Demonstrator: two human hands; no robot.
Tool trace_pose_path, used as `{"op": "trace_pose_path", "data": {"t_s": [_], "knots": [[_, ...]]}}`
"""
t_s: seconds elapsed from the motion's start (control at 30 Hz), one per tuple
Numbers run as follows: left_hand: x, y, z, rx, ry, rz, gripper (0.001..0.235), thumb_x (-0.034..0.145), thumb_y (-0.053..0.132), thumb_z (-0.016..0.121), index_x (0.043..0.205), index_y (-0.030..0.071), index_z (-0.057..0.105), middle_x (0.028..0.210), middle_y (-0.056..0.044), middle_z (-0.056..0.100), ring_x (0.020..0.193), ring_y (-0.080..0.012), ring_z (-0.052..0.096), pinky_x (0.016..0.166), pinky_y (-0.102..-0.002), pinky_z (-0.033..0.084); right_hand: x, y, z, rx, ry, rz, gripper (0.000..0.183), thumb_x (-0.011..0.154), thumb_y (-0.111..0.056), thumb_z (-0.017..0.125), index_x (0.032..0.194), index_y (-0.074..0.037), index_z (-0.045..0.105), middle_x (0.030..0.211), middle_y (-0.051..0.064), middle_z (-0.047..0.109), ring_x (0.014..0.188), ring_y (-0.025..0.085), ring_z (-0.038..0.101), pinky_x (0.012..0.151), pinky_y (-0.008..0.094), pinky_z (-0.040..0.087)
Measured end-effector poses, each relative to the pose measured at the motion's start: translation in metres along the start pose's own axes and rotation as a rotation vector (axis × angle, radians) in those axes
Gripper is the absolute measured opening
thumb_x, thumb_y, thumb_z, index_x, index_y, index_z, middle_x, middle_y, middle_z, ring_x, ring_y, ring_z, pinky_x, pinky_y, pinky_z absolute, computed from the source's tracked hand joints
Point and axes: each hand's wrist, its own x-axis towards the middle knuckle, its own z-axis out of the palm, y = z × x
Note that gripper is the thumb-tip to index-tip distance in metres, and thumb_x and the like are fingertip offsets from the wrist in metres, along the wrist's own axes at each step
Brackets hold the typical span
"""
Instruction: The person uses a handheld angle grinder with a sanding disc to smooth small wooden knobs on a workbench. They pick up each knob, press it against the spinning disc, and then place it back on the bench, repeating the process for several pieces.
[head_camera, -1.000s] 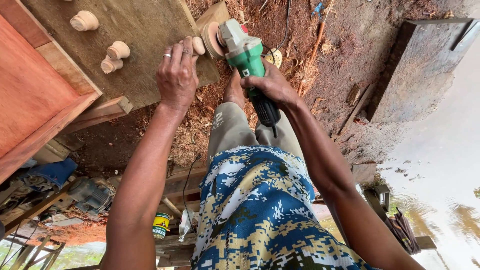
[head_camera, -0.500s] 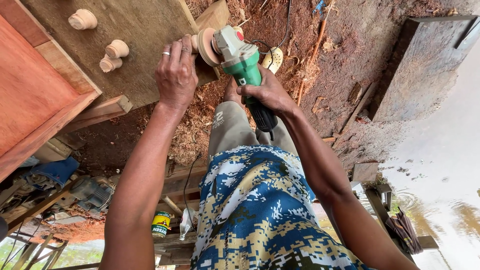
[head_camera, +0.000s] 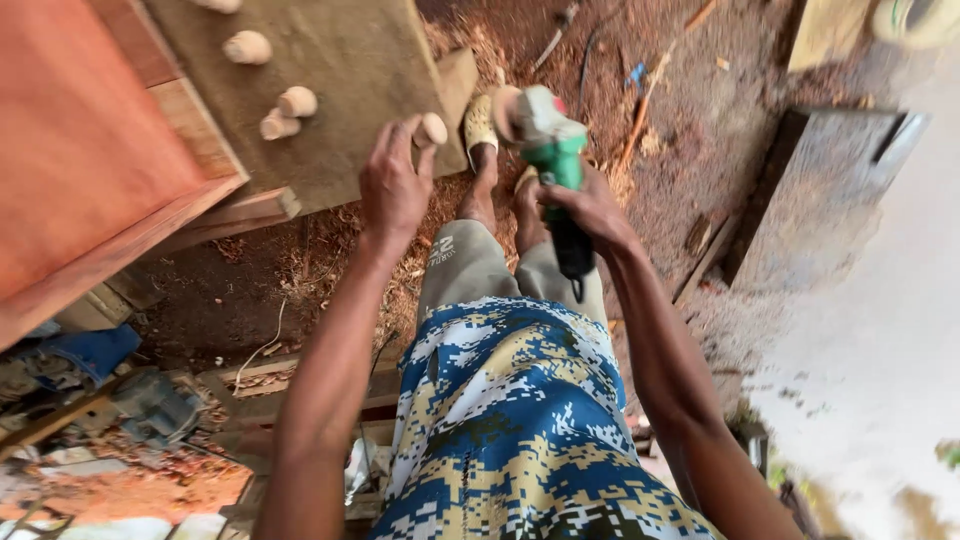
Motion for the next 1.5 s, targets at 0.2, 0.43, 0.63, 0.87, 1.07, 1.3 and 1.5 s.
{"op": "trace_pose_path", "data": {"t_s": [0.2, 0.43, 0.63, 0.87, 1.07, 1.3, 1.5], "knots": [[-0.045, -0.002, -0.113, 0.072, 0.232, -0.237, 0.042, 0.100, -0.006, 0.066, 0.140, -0.003, 0.058, 0.107, -0.020, 0.067, 0.089, -0.0303, 0.071, 0.071, -0.035, 0.060, -0.078, -0.061, -0.009, -0.112, 0.169, 0.024, 0.041, 0.078, -0.018, 0.085, 0.108, -0.003, 0.062, 0.082, 0.011, 0.065, 0.071, 0.022, 0.067, 0.066, 0.039, 0.055], [-0.071, -0.084, -0.124, 0.060, 0.288, -0.274, 0.033, 0.093, -0.001, 0.076, 0.124, 0.004, 0.065, 0.101, -0.015, 0.068, 0.082, -0.0302, 0.073, 0.065, -0.037, 0.059, -0.111, -0.066, -0.008, -0.088, 0.320, -0.060, 0.036, 0.078, -0.016, 0.086, 0.104, -0.004, 0.063, 0.079, 0.012, 0.067, 0.067, 0.024, 0.068, 0.064, 0.038, 0.053], [-0.015, -0.075, -0.125, -0.044, 0.415, -0.255, 0.028, 0.091, 0.005, 0.078, 0.117, 0.007, 0.069, 0.103, -0.016, 0.067, 0.093, -0.0401, 0.073, 0.078, -0.051, 0.059, -0.122, -0.065, -0.003, -0.028, 0.435, -0.113, 0.038, 0.075, -0.015, 0.086, 0.102, -0.001, 0.063, 0.076, 0.013, 0.065, 0.065, 0.022, 0.067, 0.060, 0.039, 0.056], [0.098, -0.109, -0.168, -0.815, 0.735, -0.348, 0.030, 0.085, 0.031, 0.080, 0.086, 0.013, 0.056, 0.072, 0.000, 0.068, 0.063, -0.0088, 0.065, 0.060, -0.025, 0.054, -0.127, -0.075, 0.003, -0.012, 0.323, -0.078, 0.050, 0.081, -0.023, 0.074, 0.121, -0.006, 0.050, 0.093, 0.009, 0.066, 0.070, 0.017, 0.064, 0.063, 0.033, 0.058], [0.116, -0.144, -0.154, -0.989, 0.466, -0.049, 0.039, 0.095, 0.020, 0.077, 0.130, 0.012, 0.061, 0.115, -0.009, 0.074, 0.106, -0.0172, 0.069, 0.095, -0.029, 0.058, -0.127, -0.068, 0.006, 0.039, 0.397, -0.036, 0.049, 0.081, -0.020, 0.075, 0.120, -0.006, 0.051, 0.091, 0.010, 0.067, 0.070, 0.019, 0.064, 0.064, 0.035, 0.057], [0.129, -0.189, -0.139, -0.325, 0.621, -0.130, 0.048, 0.081, -0.013, 0.078, 0.123, 0.009, 0.072, 0.110, -0.011, 0.065, 0.099, -0.0275, 0.071, 0.084, -0.039, 0.064, -0.119, -0.063, 0.008, 0.074, 0.492, -0.009, 0.043, 0.079, -0.016, 0.075, 0.114, -0.005, 0.052, 0.087, 0.012, 0.065, 0.065, 0.021, 0.065, 0.060, 0.037, 0.058], [0.162, -0.226, -0.103, 0.175, 0.390, -0.139, 0.030, 0.078, -0.015, 0.073, 0.101, 0.004, 0.075, 0.101, -0.014, 0.071, 0.095, -0.0331, 0.062, 0.068, -0.043, 0.060, -0.112, -0.073, 0.011, 0.045, 0.444, -0.024, 0.043, 0.081, -0.017, 0.075, 0.116, -0.005, 0.052, 0.089, 0.011, 0.067, 0.065, 0.019, 0.065, 0.060, 0.034, 0.058]]}}
